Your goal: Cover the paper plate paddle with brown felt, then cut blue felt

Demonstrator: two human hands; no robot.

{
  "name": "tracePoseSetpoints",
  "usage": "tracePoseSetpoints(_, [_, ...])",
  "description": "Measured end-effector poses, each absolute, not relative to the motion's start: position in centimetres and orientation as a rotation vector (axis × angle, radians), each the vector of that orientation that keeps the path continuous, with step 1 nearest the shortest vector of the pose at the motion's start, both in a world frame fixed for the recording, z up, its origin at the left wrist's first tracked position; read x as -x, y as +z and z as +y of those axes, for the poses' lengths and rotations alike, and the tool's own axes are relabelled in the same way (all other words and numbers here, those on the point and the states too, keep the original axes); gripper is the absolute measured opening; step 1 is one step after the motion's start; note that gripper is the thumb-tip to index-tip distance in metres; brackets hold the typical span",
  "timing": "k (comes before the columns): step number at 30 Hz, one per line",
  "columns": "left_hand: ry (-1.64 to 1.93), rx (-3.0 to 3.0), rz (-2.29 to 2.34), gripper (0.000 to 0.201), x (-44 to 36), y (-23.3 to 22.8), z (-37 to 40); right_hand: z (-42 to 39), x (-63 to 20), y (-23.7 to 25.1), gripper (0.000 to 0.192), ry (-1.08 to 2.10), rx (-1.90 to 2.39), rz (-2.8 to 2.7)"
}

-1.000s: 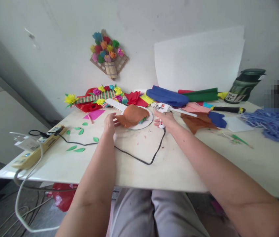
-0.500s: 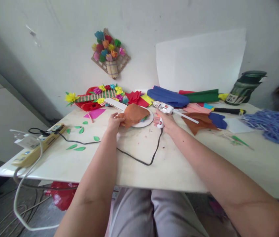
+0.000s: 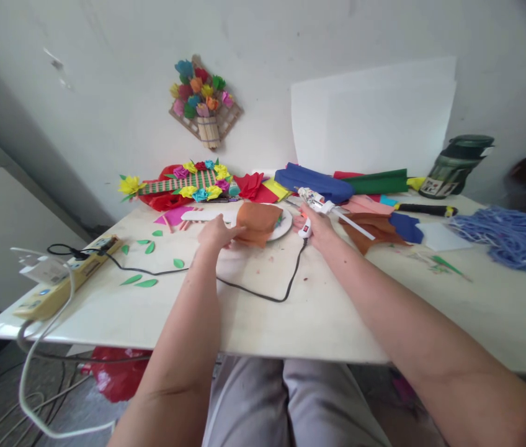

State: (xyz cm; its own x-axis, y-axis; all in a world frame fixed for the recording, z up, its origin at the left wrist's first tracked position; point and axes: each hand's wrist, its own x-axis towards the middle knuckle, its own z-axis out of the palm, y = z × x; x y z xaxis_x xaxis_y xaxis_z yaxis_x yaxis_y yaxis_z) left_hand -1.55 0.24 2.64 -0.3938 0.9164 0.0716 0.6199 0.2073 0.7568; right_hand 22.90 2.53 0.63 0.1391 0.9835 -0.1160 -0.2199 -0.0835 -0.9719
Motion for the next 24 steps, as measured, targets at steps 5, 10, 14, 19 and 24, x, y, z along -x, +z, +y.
tracePoseSetpoints(5, [0.893, -2.130, 2.105, 0.056, 1.6, 4.0, -0.7, 2.4, -23.5, 0.7, 0.029, 1.331, 1.116, -0.818])
tracePoseSetpoints(10, [0.511, -2.329, 1.742, 0.068, 0.8, 4.6, -1.8, 1.8, -23.6, 1.3, 0.025, 1.319, 1.161, -0.840])
tracePoseSetpoints(14, [0.408, -2.341, 1.714, 0.064, 0.4, 4.4, -1.7, 1.8, -23.7, 1.2, 0.022, 1.305, 1.163, -0.866])
tracePoseSetpoints(19, [0.516, -2.453, 1.641, 0.032, 0.0, 3.1, -0.5, 2.0, -23.9, 1.1, 0.020, 1.271, 1.157, -0.907])
tracePoseSetpoints(24, [0.787, -2.366, 1.612, 0.022, 0.0, 1.9, 0.7, 1.9, -24.4, 1.5, 0.023, 1.245, 1.073, -1.029])
